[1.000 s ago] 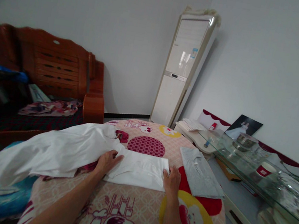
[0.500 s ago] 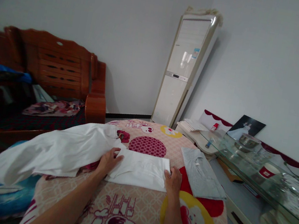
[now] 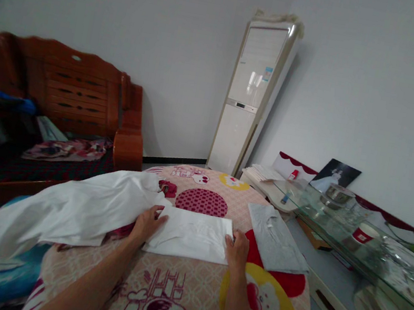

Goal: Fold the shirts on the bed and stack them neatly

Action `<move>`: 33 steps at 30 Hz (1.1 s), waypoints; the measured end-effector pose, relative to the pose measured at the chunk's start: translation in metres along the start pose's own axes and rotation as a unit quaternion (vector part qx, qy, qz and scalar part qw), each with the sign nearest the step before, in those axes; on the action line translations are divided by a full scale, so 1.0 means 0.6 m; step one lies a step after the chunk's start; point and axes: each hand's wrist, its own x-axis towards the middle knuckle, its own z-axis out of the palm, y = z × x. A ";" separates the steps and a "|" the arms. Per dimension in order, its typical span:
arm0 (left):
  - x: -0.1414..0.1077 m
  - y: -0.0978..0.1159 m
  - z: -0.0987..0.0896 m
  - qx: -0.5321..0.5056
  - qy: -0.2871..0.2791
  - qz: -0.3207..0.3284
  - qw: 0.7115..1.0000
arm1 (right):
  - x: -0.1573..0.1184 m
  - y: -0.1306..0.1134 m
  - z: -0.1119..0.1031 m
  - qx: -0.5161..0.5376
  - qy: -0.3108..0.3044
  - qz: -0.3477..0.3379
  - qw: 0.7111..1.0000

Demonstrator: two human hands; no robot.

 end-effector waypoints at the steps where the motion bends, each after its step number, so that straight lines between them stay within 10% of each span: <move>1: 0.000 0.000 0.000 0.000 -0.001 -0.001 1.000 | 0.000 0.000 0.000 0.003 0.001 0.000 1.000; 20: 0.002 0.015 -0.017 0.008 -0.013 0.030 0.999 | 0.007 -0.064 -0.064 0.218 -0.025 0.143 0.965; 26: 0.048 0.112 -0.019 0.068 -0.007 0.110 0.992 | 0.026 -0.071 -0.127 0.291 0.102 0.234 0.922; 33: 0.086 0.255 0.066 0.048 -0.010 0.166 0.985 | 0.015 -0.051 -0.166 0.145 0.236 0.241 0.930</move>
